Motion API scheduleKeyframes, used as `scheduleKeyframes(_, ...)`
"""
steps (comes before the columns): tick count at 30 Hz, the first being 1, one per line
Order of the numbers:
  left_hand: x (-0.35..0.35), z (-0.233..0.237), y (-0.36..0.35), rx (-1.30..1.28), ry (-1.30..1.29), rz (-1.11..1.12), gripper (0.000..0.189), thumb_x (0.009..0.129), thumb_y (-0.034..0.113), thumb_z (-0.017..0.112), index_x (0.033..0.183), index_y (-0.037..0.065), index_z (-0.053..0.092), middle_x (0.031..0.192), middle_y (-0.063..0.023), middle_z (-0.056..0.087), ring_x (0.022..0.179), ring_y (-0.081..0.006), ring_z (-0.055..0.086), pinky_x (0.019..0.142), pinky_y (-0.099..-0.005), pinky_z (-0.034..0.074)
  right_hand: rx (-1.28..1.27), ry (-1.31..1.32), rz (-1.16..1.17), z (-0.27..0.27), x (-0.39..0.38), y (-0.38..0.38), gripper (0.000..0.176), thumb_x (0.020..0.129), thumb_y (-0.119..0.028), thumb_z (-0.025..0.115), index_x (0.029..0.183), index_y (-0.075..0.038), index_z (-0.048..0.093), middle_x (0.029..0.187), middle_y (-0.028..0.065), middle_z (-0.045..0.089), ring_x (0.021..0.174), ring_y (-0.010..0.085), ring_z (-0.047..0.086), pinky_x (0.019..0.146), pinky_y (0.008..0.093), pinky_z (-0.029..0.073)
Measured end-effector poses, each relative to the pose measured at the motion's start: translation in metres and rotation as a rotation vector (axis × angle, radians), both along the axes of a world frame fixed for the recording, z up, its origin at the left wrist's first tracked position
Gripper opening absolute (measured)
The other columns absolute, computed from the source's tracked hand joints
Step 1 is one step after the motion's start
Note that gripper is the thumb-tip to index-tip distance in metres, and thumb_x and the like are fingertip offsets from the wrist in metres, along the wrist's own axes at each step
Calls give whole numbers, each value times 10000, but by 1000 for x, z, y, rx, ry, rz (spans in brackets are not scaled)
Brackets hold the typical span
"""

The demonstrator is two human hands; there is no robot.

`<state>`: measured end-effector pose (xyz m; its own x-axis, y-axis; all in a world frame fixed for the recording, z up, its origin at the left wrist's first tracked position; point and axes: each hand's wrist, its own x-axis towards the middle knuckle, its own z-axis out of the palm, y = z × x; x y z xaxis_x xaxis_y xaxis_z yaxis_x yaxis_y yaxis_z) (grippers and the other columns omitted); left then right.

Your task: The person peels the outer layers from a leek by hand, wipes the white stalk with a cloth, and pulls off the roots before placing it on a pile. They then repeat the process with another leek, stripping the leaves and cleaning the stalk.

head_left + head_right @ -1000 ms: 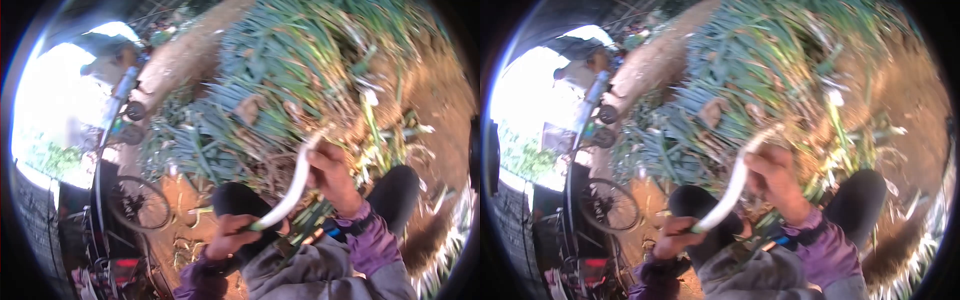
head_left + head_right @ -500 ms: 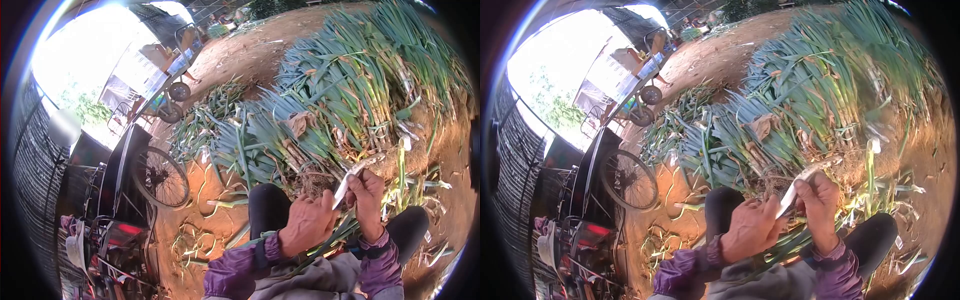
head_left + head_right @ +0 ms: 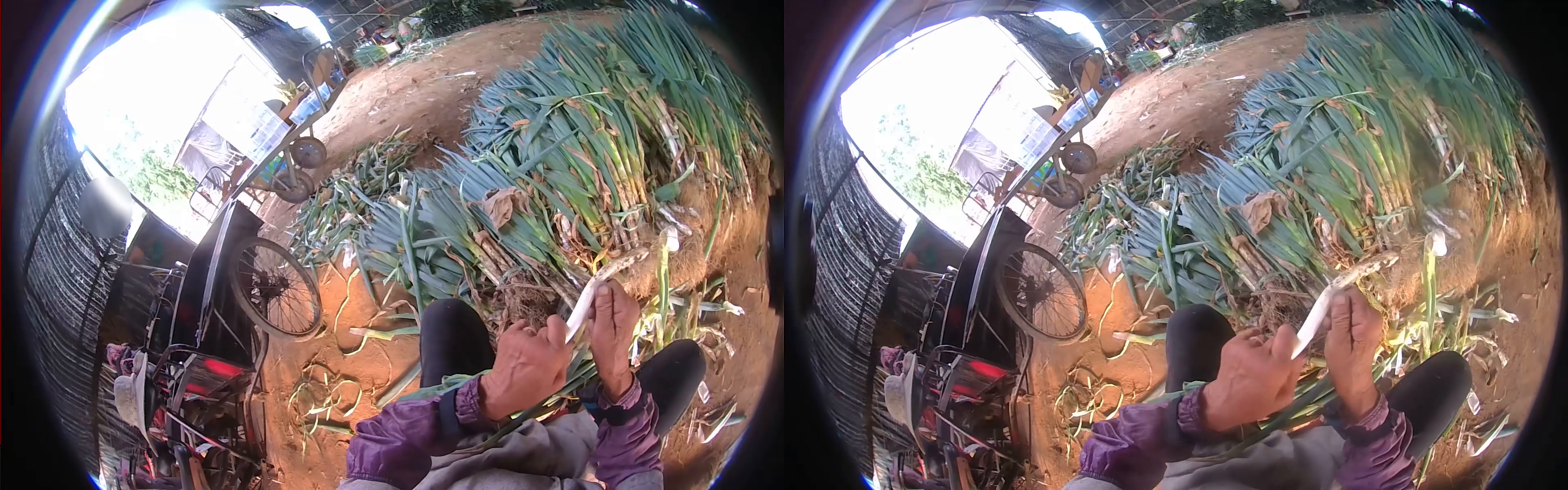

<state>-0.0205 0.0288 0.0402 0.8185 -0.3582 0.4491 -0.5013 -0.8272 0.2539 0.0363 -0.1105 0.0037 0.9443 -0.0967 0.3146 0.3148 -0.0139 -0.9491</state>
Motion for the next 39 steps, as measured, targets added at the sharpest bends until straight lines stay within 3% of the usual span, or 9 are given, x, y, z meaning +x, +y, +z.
scheduleKeyframes(6,13,32,26,-277,248,-146,200,844,75,689,816,15,500,579,-122,469,473,-266,480,463,-332,395,-64,-124,-36,-1,1,-8,216,1007,-140,487,825,-30,523,598,7,455,518,77,415,465,275,337)
scheduleKeyframes(10,11,47,37,-516,495,-98,136,889,23,627,807,-25,529,561,-48,439,522,-73,449,476,-289,355,-498,-476,-286,-38,29,-27,29,925,-41,566,910,-33,589,605,116,523,467,251,516,436,365,364)
scheduleKeyframes(16,2,57,55,-667,785,-23,157,904,43,623,794,-23,532,582,5,498,528,-48,459,472,-254,336,-986,-964,-234,-52,68,-83,315,710,-23,683,1020,-8,630,757,127,609,701,309,614,530,403,441)
scheduleKeyframes(19,-5,49,74,-606,803,82,133,901,63,640,805,-3,575,611,13,542,547,-50,510,472,-237,360,-997,-829,-52,-82,101,-122,128,749,-52,621,873,-33,592,772,122,622,707,314,624,540,415,454)
scheduleKeyframes(21,-10,49,83,-661,841,140,95,892,38,628,955,-32,639,626,-12,579,545,-70,547,479,-229,396,-1392,-549,-461,-92,116,-151,41,849,-60,512,820,-75,536,597,132,549,483,324,542,458,442,409)
scheduleKeyframes(22,-11,57,80,-695,833,203,174,890,45,620,748,-13,537,588,2,520,525,-51,488,455,-253,347,-1377,-390,-476,-89,127,-169,32,827,-42,521,844,-63,539,626,157,576,522,343,571,462,444,420)
scheduleKeyframes(26,-10,44,72,-539,681,202,125,851,24,635,792,-15,531,573,-52,532,505,-114,529,473,-274,372,-1435,-101,-301,-85,125,-190,395,848,-86,521,1241,-81,556,737,220,625,707,402,626,627,511,475)
scheduleKeyframes(32,-5,8,49,159,64,-54,178,819,51,631,937,-42,535,636,-98,543,520,-311,517,598,-397,471,-842,-320,-219,-30,62,-119,190,897,-148,609,1051,-37,621,680,177,636,538,269,617,477,373,441)
scheduleKeyframes(39,-43,-87,7,530,-230,21,331,868,95,578,1084,-155,563,686,-92,566,589,-202,578,823,-420,521,414,636,333,-60,-17,-69,299,942,-260,557,848,13,633,751,72,661,492,100,571,428,222,424)
